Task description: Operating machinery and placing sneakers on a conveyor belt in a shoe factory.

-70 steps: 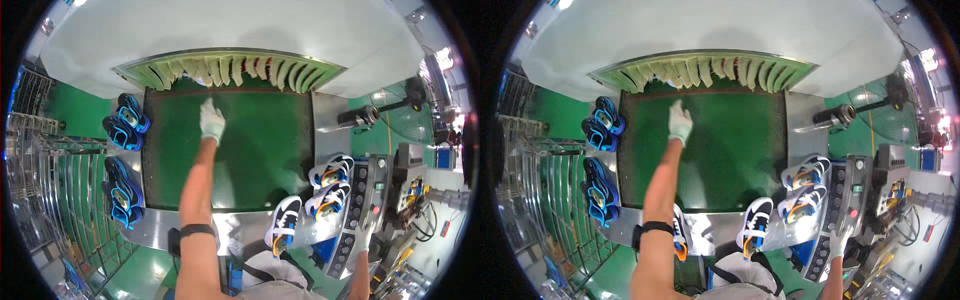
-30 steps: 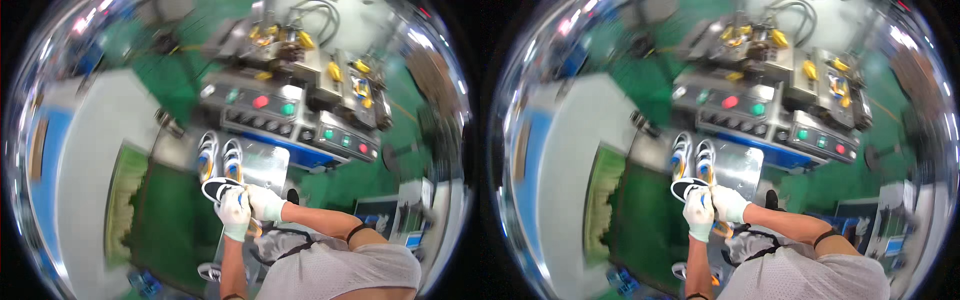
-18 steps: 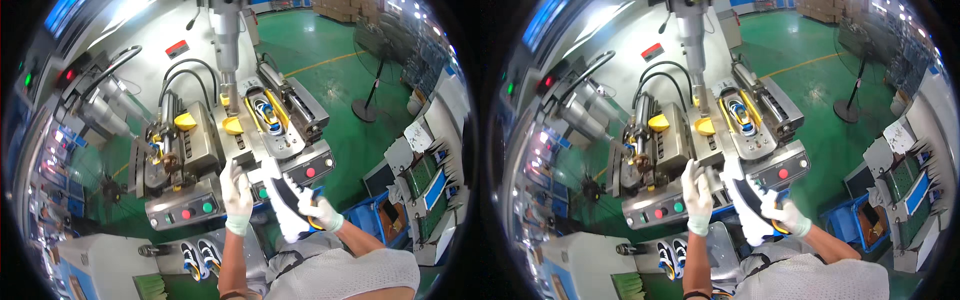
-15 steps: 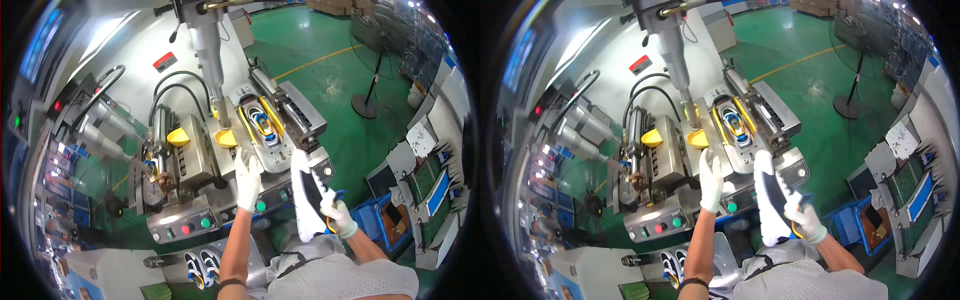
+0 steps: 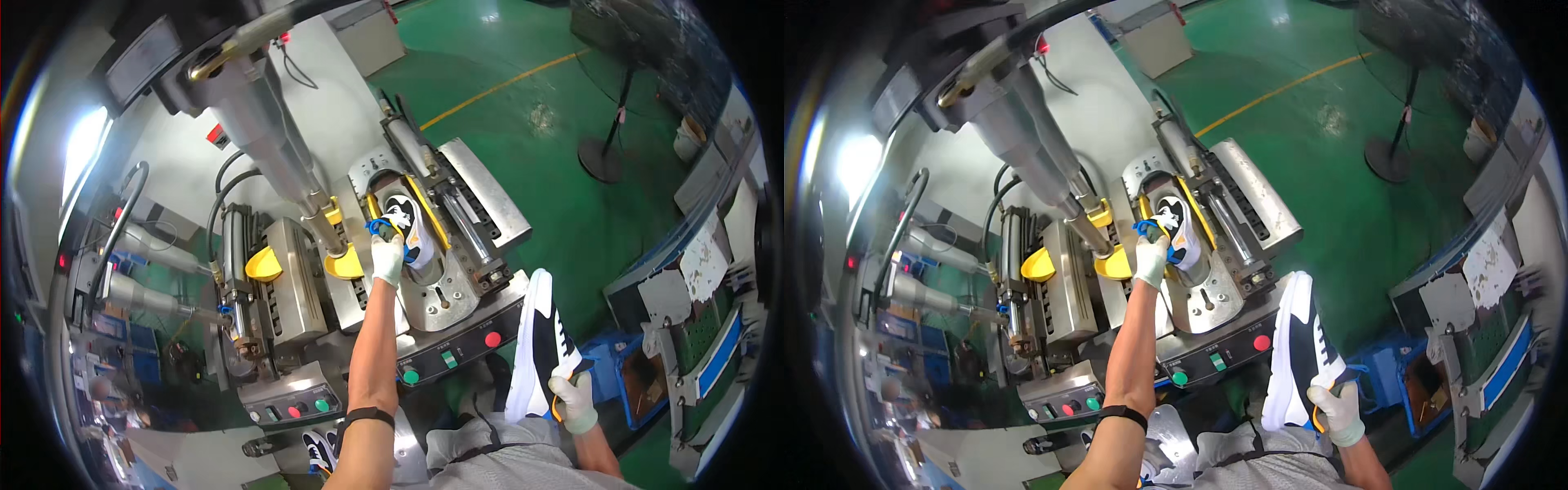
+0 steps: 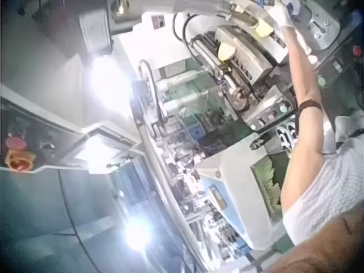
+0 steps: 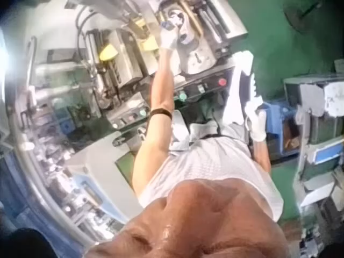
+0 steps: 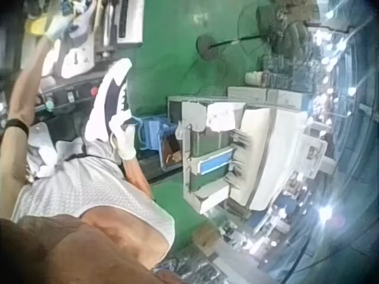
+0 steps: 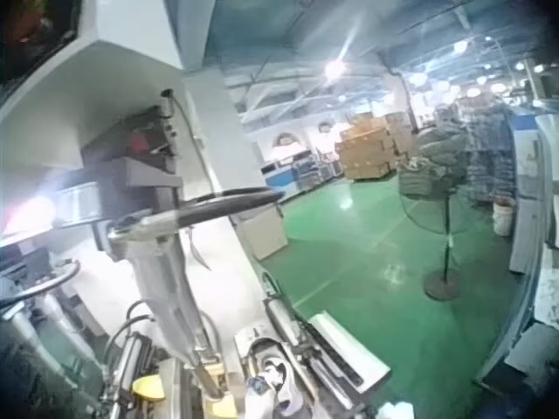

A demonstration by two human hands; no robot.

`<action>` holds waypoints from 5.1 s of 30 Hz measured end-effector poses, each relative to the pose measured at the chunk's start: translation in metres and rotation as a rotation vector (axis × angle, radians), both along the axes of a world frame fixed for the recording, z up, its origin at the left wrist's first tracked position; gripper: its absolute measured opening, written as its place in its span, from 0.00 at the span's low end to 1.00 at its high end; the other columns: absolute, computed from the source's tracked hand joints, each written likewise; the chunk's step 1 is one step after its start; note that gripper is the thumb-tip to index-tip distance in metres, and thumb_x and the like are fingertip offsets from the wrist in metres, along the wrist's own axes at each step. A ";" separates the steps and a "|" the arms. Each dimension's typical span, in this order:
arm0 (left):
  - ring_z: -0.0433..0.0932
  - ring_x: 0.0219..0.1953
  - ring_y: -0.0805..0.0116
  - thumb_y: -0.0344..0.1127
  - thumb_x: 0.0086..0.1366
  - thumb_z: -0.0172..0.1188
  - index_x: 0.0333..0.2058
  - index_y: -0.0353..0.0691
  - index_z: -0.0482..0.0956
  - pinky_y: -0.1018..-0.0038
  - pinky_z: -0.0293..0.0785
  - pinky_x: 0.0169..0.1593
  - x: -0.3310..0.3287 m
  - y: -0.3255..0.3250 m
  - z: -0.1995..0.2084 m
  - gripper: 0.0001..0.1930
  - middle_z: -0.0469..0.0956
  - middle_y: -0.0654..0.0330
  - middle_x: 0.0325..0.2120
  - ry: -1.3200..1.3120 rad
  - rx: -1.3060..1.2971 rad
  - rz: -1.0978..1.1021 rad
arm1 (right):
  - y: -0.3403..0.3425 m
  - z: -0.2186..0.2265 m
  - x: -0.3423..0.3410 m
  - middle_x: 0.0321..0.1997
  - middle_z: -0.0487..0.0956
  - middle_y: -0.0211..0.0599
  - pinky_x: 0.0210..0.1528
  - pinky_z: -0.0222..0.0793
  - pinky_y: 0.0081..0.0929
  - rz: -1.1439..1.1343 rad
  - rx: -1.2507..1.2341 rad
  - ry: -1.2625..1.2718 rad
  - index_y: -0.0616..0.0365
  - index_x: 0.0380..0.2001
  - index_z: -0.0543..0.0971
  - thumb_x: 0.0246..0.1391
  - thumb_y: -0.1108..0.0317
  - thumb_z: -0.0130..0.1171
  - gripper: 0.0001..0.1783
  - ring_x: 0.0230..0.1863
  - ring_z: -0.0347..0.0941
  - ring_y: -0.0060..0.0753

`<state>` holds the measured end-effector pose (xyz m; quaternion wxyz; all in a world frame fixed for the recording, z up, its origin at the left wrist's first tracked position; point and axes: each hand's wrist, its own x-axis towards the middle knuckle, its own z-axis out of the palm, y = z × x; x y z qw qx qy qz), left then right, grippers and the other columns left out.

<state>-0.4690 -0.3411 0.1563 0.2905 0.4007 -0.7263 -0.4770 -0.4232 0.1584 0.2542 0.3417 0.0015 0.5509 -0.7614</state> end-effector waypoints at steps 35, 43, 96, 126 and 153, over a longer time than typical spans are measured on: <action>0.69 0.58 0.39 0.37 0.59 0.65 0.58 0.35 0.63 0.55 0.65 0.61 0.540 0.346 -0.135 0.31 0.71 0.38 0.53 -0.218 0.200 0.774 | -0.285 -0.088 0.110 0.73 0.55 0.61 0.76 0.42 0.39 0.796 0.148 1.682 0.71 0.69 0.53 0.53 0.67 0.65 0.46 0.75 0.48 0.55; 0.72 0.55 0.42 0.35 0.59 0.65 0.59 0.36 0.66 0.57 0.69 0.58 0.631 0.292 -0.082 0.30 0.74 0.44 0.52 -0.196 -0.217 1.000 | -0.247 -0.177 0.181 0.75 0.49 0.63 0.75 0.38 0.54 1.234 0.841 2.027 0.70 0.70 0.50 0.44 0.59 0.72 0.57 0.77 0.42 0.61; 0.72 0.57 0.41 0.35 0.61 0.63 0.62 0.31 0.64 0.60 0.69 0.61 -0.206 0.779 0.050 0.33 0.72 0.39 0.55 0.343 -0.345 -1.105 | 0.552 -0.014 -0.156 0.51 0.78 0.62 0.58 0.69 0.41 -0.965 1.328 0.439 0.71 0.56 0.69 0.46 0.57 0.66 0.38 0.55 0.75 0.57; 0.66 0.62 0.47 0.31 0.59 0.62 0.60 0.42 0.70 0.57 0.61 0.65 1.110 0.410 -0.228 0.28 0.71 0.46 0.58 -0.634 -0.161 1.503 | -0.164 -0.138 0.506 0.62 0.71 0.60 0.69 0.59 0.38 1.878 0.192 1.303 0.70 0.62 0.65 0.55 0.67 0.62 0.34 0.67 0.65 0.54; 0.60 0.68 0.52 0.56 0.69 0.53 0.67 0.46 0.63 0.56 0.51 0.72 1.379 0.488 -0.331 0.33 0.64 0.55 0.66 -0.606 -0.040 1.574 | -0.164 -0.304 0.854 0.73 0.54 0.64 0.75 0.44 0.51 2.361 -0.246 2.452 0.69 0.68 0.57 0.64 0.48 0.50 0.41 0.76 0.43 0.66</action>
